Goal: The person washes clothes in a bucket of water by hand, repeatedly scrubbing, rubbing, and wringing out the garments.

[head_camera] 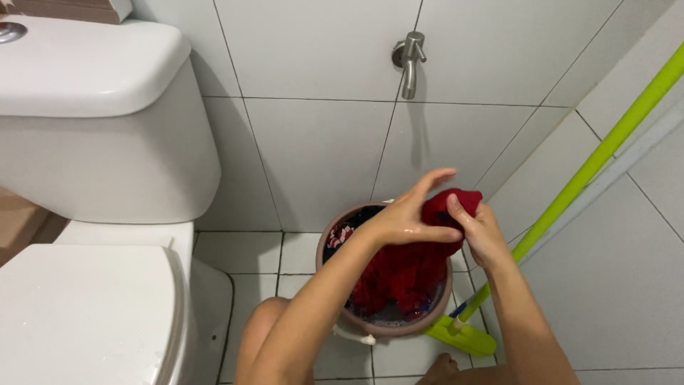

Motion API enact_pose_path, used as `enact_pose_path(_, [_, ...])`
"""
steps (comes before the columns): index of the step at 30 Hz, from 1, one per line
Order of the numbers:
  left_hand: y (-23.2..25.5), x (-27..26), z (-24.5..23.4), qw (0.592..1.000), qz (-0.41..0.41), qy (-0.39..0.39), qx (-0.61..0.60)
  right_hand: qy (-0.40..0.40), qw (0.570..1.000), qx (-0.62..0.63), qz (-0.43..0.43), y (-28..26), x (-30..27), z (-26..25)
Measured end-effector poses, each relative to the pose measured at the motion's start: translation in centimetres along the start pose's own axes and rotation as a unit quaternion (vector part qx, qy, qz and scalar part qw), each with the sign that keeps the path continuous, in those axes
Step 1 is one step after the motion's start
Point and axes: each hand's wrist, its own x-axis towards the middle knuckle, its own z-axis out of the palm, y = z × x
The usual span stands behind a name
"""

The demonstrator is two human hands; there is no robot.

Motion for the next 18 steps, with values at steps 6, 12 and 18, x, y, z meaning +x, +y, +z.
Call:
enact_pose_path(6, [6.2,7.0,-2.8,0.964,-0.077,-0.139,0.211,0.010,0.998,-0.023,-0.062,-4.4,-1.5,-0.1])
enact_pose_path(12, [14.2,8.7,-5.8,0.941,-0.068,-0.205,0.262,-0.079,0.974,0.076,-0.196,-5.5,-2.8,-2.2])
enact_pose_path(18, [17.1,9.2,-9.2,0.980,0.046,-0.174,0.086,-0.193,0.969,-0.128,-0.082,-0.1,-4.1,-0.7])
